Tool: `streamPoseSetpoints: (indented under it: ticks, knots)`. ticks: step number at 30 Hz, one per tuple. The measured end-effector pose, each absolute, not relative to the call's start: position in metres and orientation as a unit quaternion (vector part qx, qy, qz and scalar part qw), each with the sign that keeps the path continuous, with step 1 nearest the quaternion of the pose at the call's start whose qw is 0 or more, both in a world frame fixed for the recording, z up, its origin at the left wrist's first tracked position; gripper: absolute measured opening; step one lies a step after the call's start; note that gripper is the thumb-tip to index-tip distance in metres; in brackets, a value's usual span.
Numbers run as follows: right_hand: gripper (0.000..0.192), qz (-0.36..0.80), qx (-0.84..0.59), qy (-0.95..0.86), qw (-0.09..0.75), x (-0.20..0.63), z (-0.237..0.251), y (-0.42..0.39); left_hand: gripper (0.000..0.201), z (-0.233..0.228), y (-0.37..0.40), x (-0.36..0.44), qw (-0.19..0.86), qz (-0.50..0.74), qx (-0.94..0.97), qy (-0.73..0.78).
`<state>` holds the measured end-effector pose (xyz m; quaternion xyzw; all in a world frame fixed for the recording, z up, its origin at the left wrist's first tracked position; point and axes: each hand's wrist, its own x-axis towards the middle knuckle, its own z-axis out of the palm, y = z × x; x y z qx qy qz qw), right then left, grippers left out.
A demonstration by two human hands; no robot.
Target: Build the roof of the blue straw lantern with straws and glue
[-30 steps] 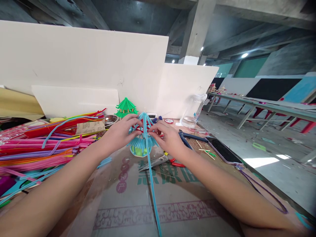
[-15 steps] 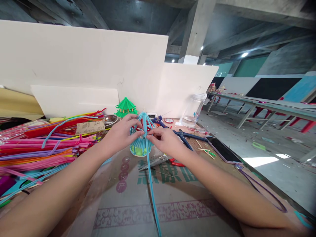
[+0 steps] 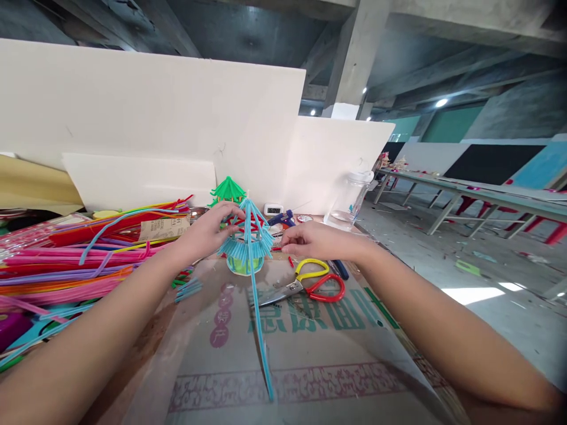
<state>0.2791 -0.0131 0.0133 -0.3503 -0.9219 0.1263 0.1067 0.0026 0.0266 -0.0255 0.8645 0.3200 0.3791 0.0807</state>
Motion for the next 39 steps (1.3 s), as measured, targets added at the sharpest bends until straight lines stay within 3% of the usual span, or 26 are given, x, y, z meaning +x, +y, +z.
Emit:
streamPoseSetpoints:
  ticks: [4,9,17,23,29,39]
  knots:
    - [0.018,0.087,-0.354,-0.929,0.063,0.3,-0.001,-0.021,0.021,-0.026,0.027,0.001,0.1,0.38,0.861,0.323]
    - [0.053,0.11,-0.372,-0.921,0.025,0.339,-0.03,-0.035,0.021,-0.026,0.03,0.0,0.115,0.391,0.857,0.316]
    - [0.076,0.051,-0.369,-0.928,-0.007,0.34,-0.061,-0.03,0.022,-0.028,0.032,-0.004,0.113,0.398,0.849,0.328]
    - [0.036,0.133,-0.398,-0.907,0.037,0.349,-0.058,-0.031,0.021,-0.026,0.031,-0.004,0.105,0.394,0.849,0.335]
    - [0.053,0.191,-0.417,-0.888,0.038,0.355,-0.027,-0.034,0.022,-0.025,0.029,-0.002,0.092,0.384,0.86,0.323]
    - [0.037,0.147,-0.367,-0.918,0.023,0.325,-0.005,-0.016,0.023,-0.023,0.027,-0.002,0.086,0.382,0.858,0.332]
